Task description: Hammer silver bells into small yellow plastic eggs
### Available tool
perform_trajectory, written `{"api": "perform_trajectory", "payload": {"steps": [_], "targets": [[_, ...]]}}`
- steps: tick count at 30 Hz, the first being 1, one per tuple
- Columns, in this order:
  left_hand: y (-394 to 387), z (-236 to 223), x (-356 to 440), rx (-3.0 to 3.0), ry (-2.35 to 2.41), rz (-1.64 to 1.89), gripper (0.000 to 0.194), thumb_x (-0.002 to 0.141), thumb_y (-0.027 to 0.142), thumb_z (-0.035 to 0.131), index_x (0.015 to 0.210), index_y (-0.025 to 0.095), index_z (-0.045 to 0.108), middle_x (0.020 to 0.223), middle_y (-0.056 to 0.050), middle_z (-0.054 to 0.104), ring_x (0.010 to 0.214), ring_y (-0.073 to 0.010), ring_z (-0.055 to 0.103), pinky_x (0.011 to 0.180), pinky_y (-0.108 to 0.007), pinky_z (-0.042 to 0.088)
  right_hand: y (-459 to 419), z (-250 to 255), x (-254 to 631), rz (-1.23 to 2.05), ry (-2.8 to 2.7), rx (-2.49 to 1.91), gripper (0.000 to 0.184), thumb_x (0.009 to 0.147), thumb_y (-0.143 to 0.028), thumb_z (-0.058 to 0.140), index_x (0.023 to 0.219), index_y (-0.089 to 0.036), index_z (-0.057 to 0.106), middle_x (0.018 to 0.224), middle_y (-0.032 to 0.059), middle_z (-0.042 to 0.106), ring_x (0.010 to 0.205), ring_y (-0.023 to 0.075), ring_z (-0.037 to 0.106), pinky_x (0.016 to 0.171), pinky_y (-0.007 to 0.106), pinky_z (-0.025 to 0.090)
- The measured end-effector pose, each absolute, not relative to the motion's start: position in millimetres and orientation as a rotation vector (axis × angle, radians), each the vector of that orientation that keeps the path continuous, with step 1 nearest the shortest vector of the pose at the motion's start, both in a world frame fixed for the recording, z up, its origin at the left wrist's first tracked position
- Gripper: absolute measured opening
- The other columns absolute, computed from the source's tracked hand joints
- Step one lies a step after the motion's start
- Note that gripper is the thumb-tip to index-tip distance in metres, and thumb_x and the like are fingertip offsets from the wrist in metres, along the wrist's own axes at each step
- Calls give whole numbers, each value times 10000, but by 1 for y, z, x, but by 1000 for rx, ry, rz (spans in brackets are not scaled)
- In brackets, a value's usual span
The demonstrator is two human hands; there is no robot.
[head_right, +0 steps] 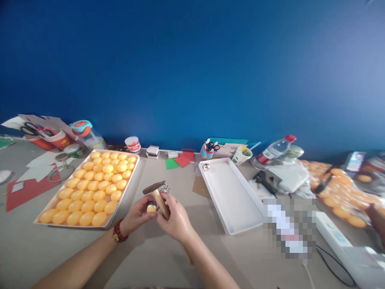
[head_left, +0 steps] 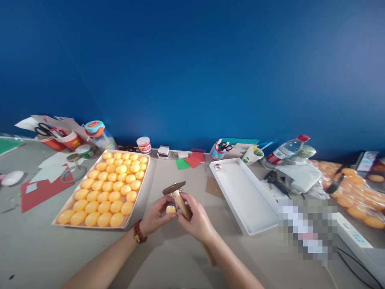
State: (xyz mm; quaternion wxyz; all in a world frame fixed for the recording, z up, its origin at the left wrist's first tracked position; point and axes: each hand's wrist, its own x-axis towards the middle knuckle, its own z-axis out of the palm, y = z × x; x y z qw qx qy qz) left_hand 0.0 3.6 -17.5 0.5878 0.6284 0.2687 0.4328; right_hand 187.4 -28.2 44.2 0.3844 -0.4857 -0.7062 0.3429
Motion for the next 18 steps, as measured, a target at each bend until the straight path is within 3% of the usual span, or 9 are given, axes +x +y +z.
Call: {"api": "perform_trajectory", "payload": {"steps": [8,14,18], "targets": [[4,-17,0,1483,630,963,401,790,366,737,1107,164,598,1054,-96,661,987,-236,649,874,-351,539,-27,40,188,856,-1837,-1220,549,694,-79,573,1214,-240,501,1110,65,681,910,219,676,804,317,531],[3,-13,1,1508,613,935,416,786,401,731,1102,155,616,1063,-112,675,990,-245,660,876,-359,549,-28,43,186,919,-1818,-1231,557,682,-76,571,1213,-231,505,898,16,675,727,173,659,696,269,525],[3,-12,3,1534,629,933,426,784,406,728,1107,153,614,1061,-119,683,979,-252,671,863,-372,560,-28,46,186,910,-1825,-1225,550,659,-65,569,1180,-232,515,902,10,673,723,167,646,674,256,512]]}}
